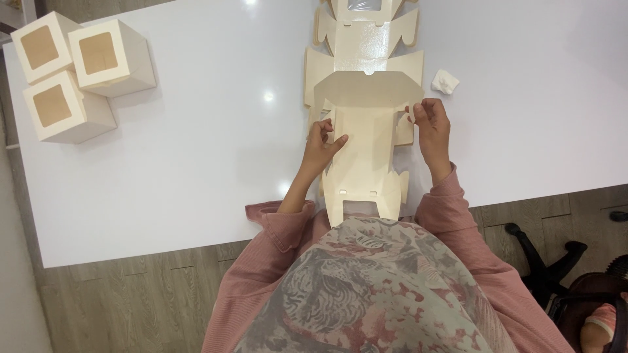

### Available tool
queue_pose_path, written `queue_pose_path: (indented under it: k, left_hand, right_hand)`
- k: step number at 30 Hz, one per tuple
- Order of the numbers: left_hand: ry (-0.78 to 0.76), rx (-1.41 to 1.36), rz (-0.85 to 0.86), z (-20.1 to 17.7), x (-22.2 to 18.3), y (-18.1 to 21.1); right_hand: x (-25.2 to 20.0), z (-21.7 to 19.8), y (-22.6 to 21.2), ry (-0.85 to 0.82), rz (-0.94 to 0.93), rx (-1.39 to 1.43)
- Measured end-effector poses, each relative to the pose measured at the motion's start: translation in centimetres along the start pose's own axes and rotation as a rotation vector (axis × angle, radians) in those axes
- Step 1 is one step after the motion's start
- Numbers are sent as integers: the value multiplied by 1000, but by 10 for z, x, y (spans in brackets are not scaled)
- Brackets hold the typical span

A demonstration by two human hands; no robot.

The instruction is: Assembling a cardboard bakery box by folding pre-scored flaps and tucking tabs on a white table.

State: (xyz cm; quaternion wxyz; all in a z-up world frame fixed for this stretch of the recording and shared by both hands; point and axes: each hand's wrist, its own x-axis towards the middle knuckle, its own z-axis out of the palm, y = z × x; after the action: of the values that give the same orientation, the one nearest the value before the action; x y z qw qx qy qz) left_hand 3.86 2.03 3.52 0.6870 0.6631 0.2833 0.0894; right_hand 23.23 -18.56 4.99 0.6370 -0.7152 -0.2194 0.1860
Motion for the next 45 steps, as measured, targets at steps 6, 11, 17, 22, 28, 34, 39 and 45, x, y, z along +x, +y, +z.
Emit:
queue_pose_path:
  k: [6,11,17,22,28,34,39,45]
  left_hand:
    - [173,313,164,28,-54,61]
    - [22,373,357,69,-55,58]
    - [-198,315,-24,99,18,-51]
    - [-153,202,-40,93,41,-118]
    - [-154,223,-7,93,40,-117]
    - [-212,235,-18,82,27,-74]
    - [-200,250,15,83,29,-68]
    - [-218,270,25,84,26,-61]
  right_hand:
    - [21,-11,-2,-14,-120,-182]
    - [25,-7,-38,-168,-149,-420]
    - [14,-3,-43,-280,-134,-513]
    - [-5,-5,-37,-283,-75,-465]
    - [-24,8,-31,-298,-60,-391]
    - [-30,9,-20,-297,-92,-410]
    - [-34,11,-20,-294,-119,-427]
    - [-37,19,-23,-312,-135,-550]
